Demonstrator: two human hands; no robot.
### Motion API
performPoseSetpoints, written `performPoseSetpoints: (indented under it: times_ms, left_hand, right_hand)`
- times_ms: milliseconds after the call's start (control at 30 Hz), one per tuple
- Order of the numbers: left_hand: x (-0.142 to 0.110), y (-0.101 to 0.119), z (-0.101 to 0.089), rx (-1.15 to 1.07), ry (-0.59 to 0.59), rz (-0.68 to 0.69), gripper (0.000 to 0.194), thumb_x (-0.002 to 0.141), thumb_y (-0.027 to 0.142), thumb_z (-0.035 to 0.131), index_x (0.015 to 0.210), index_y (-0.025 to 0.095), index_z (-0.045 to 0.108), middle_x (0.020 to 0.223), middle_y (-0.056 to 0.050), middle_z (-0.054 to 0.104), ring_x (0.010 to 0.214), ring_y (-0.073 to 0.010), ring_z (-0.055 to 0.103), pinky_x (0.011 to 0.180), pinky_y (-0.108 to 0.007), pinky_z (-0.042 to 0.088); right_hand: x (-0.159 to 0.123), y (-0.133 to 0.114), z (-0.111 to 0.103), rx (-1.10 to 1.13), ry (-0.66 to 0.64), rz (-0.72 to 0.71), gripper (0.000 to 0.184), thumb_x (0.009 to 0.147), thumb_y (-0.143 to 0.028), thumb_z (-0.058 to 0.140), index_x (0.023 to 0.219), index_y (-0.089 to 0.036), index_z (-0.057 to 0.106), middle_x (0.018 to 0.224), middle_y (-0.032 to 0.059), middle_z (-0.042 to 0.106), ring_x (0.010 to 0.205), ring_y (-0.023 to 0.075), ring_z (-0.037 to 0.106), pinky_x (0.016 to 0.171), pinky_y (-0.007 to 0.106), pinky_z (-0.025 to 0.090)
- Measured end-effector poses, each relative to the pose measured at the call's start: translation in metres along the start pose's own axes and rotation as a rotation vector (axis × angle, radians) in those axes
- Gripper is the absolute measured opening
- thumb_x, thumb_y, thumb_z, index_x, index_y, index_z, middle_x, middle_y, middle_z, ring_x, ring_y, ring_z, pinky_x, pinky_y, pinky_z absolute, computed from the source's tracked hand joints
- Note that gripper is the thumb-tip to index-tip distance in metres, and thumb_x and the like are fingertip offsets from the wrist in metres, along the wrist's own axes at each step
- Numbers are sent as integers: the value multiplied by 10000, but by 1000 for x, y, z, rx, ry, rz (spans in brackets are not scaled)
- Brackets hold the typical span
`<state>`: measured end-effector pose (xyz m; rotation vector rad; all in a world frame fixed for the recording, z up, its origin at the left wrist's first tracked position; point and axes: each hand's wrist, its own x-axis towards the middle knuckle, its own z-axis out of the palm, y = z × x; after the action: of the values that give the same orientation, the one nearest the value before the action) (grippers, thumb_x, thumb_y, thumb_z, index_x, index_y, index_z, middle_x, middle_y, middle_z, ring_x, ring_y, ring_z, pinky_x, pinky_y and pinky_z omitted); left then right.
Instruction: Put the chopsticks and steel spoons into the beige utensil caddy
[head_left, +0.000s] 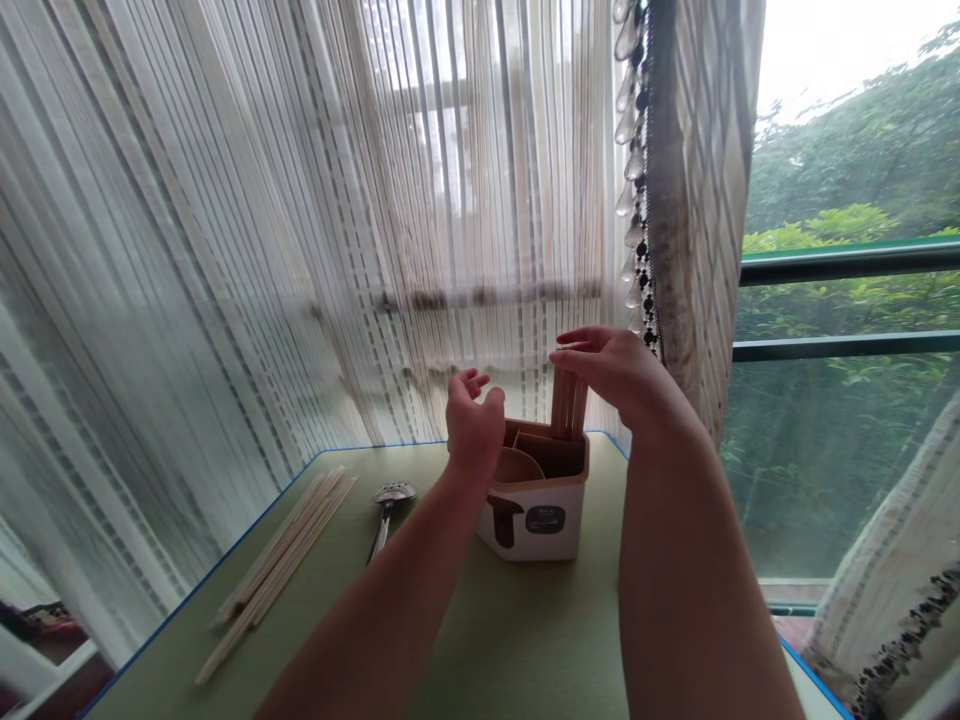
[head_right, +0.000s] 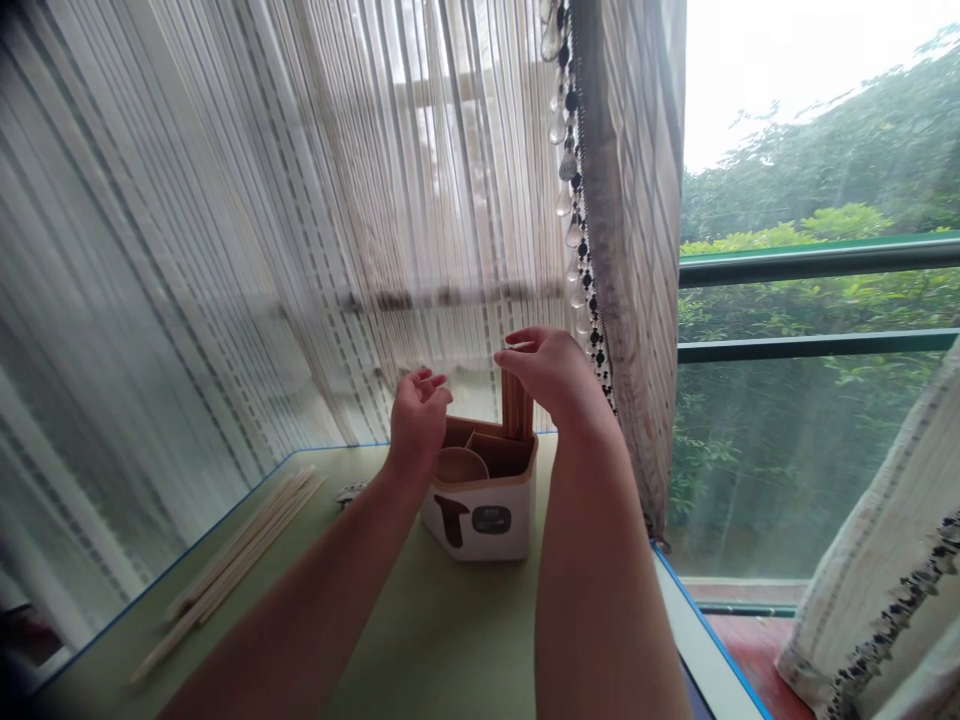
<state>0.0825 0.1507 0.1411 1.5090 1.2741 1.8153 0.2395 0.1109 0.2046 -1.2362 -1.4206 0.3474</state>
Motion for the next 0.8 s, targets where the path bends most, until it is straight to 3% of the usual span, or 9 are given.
performPoseSetpoints:
  times_ms: [100,200,367,600,800]
  left_hand:
    - [5,2,-7,156,-21,68,446,733,226,557,1171,165,501,1166,-129,604,1090,-252,556,932,-398,417]
    - [10,0,-15,321,-173,172,462,715,244,578,1171,171,560,1183,-134,603,1117,-289,539,965,-421,383]
    - [14,-13,-20,504,-407,185,306,741,267,522,985,190,691,929,-87,702,893,-251,632,819,-351,461]
    - [17,-12,-28,703,-384,212,261,729,315,532,887,201,707,779,-71,698,706,-210,613,653,-293,432]
    - [22,1,-41,844,-414,142,274,708,415,547,577,199,654,564,-56,604,560,-182,544,578,-280,382]
  right_hand:
    - [0,-1,1,4,3,-13,334,641,-347,688,930,-179,683,774,62,693,607,149,595,537,267,444]
    - [-2,-6,1,31,-5,-29,331,643,-336,691,934,-177,678,813,64,699,621,144,600,540,258,445]
    - [-6,-15,1,13,-35,-4,286,669,-321,667,913,-173,684,783,55,693,614,141,592,537,257,441]
    - [-6,-14,1,7,-21,-11,313,666,-336,676,928,-165,685,784,61,696,658,156,616,553,261,451]
    - [-2,-8,2,62,-24,-46,309,663,-354,688,919,-181,678,845,70,703,697,170,639,606,293,495]
